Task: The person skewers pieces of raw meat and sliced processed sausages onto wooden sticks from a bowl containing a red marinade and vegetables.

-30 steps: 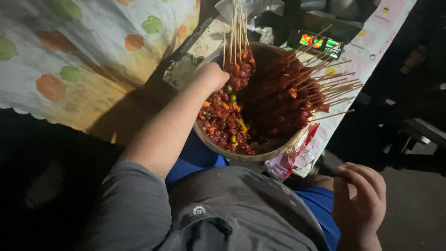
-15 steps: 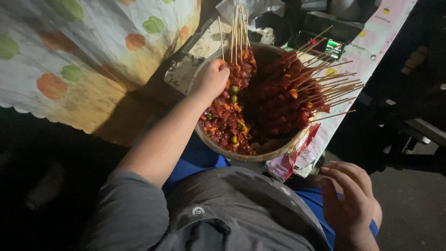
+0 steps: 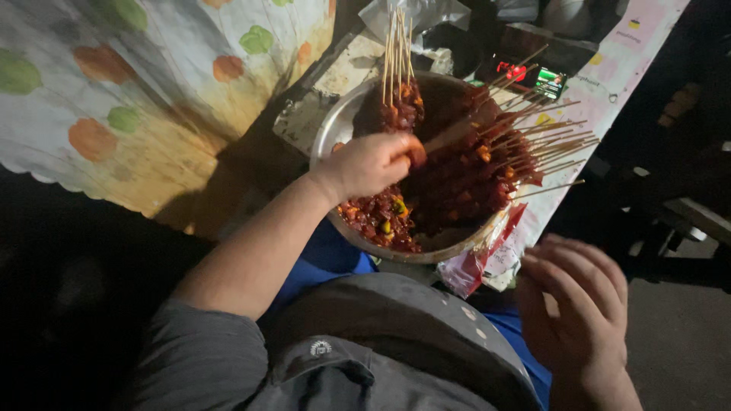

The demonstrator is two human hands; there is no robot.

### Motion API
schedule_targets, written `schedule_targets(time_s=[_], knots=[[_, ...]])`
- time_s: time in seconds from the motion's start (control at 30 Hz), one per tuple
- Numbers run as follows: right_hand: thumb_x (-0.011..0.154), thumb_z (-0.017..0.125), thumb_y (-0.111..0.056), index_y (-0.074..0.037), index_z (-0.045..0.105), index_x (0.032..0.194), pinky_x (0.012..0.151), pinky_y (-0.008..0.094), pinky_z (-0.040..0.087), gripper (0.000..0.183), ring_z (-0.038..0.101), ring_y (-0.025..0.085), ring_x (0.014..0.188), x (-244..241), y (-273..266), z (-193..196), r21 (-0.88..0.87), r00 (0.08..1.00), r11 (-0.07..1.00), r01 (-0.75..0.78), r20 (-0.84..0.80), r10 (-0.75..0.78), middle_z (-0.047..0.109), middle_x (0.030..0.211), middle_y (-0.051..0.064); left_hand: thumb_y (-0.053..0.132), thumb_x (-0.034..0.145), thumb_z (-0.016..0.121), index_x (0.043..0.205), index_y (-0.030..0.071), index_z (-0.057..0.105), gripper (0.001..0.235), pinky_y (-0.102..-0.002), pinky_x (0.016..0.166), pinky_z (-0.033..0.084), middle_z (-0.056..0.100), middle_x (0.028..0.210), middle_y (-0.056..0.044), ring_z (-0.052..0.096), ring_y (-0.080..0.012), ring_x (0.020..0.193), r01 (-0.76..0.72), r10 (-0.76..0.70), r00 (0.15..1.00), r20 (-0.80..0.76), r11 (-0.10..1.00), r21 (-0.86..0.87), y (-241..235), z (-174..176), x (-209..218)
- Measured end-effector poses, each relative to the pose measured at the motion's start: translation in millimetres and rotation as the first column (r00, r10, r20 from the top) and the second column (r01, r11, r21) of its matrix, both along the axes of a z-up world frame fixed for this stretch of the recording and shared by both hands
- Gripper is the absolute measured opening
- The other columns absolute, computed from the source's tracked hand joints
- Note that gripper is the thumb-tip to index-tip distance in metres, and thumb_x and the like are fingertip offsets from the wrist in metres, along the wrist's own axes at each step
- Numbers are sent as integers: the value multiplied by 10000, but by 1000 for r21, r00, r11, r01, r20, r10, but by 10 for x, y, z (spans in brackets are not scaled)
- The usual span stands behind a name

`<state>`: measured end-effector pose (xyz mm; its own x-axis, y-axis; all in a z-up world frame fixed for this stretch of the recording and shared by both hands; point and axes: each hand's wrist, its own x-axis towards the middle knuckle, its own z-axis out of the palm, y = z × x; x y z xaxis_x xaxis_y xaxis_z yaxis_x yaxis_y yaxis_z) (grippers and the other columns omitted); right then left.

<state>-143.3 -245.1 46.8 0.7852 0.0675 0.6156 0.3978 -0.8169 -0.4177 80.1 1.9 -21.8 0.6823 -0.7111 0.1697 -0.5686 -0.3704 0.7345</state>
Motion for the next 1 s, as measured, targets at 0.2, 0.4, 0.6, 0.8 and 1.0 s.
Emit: schedule_targets(time_s=[0.2,0.4,0.6,0.8,1.0], knots=[[833,692,-191,-98,698,1188,925,474,498,368,643,368,1174,348,229,247,-548,989,825,138,114,-89,727,1195,141,215,859,554,1147,119,731,351,-385,847,558,757,1042,-108,733,-265,941,338,-268,917,-295,915,219,-157,135,-184],[975,585,-240,-139,643,1283,824,442,527,329,715,299,976,538,224,-23,-500,736,855,-136,-629,-251,743,1030,71,203,834,587,1151,69,737,376,-391,897,550,749,1090,-125,714,-292,1016,421,-387,901,-195,888,185,-154,223,-138],[1008,591,-178,-37,685,1166,772,400,543,232,697,314,910,364,170,-769,148,776,987,59,-629,48,728,987,127,219,944,692,1256,55,698,352,-422,1028,515,685,1234,-146,657,-323,1171,171,-149,957,248,983,-67,92,220,-100],[1049,581,-183,-25,690,1177,506,257,362,230,443,88,584,296,353,-1147,746,644,499,441,-650,402,517,707,-19,268,1013,639,1232,43,665,315,-316,989,585,718,1173,-107,700,-197,1111,-425,299,882,-365,839,-340,-25,-27,-523],[1020,525,-175,-66,665,1186,459,256,361,243,446,94,508,298,513,-1118,797,621,418,436,-603,501,524,648,-14,190,1029,642,1214,-48,652,302,-320,971,570,750,1124,-169,716,-200,1071,-427,-199,607,-769,734,-527,-363,-305,-717]])
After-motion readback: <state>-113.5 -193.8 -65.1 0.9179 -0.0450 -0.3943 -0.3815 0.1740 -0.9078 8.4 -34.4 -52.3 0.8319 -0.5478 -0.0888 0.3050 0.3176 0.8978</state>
